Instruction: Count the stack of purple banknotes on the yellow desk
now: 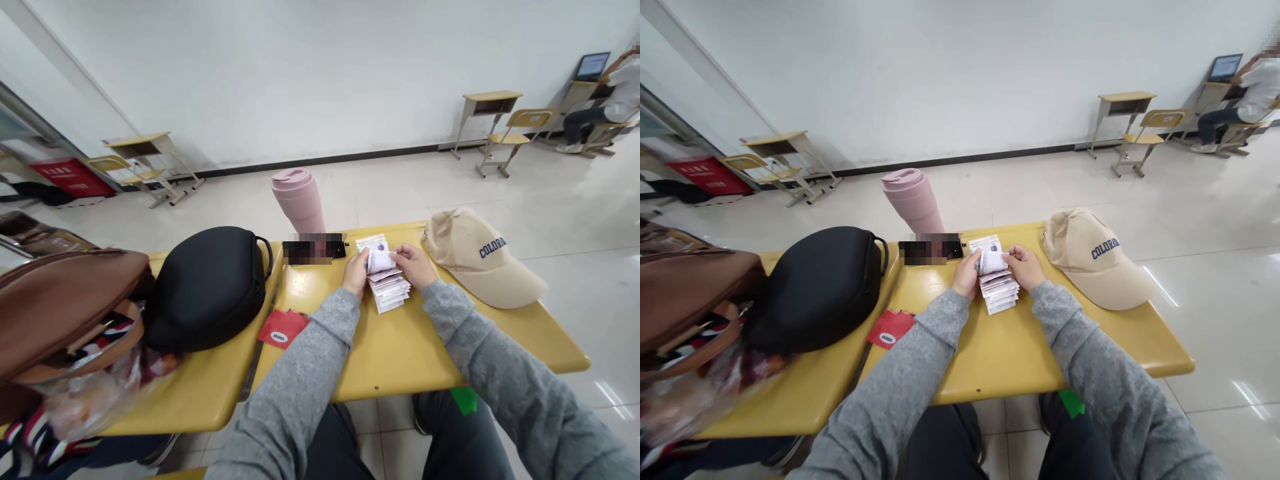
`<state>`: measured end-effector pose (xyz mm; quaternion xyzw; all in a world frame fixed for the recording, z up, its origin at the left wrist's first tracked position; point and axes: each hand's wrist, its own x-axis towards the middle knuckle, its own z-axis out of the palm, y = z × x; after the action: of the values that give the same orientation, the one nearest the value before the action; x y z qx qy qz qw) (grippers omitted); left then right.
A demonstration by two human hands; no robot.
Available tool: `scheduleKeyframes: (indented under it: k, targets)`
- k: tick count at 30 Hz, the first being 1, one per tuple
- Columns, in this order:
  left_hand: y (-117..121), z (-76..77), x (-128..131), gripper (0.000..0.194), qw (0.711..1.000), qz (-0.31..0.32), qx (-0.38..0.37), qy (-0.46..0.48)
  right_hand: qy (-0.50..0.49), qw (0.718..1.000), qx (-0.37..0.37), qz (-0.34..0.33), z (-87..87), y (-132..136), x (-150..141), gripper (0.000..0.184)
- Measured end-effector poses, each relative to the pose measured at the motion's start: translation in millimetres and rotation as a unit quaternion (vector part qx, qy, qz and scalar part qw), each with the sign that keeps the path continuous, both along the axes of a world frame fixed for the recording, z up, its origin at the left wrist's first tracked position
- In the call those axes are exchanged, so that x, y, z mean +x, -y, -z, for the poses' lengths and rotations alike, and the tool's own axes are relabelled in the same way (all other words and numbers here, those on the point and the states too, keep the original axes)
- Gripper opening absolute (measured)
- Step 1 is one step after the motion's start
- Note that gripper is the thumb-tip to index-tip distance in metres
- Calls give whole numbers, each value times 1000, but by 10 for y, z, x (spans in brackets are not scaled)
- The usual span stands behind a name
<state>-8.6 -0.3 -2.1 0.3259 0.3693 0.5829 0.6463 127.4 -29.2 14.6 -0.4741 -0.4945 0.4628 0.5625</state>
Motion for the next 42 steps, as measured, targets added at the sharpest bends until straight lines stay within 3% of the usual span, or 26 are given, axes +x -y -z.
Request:
scheduleKeyframes:
  k: [13,42]
  targets:
    - [-54,70,-17,35,1000,3,5,-11,-7,1000,5,-2,-1,1,4,28]
    - [-28,39,-15,35,1000,-1,12,-10,-5,1000,1,-7,-28,21,-7,31]
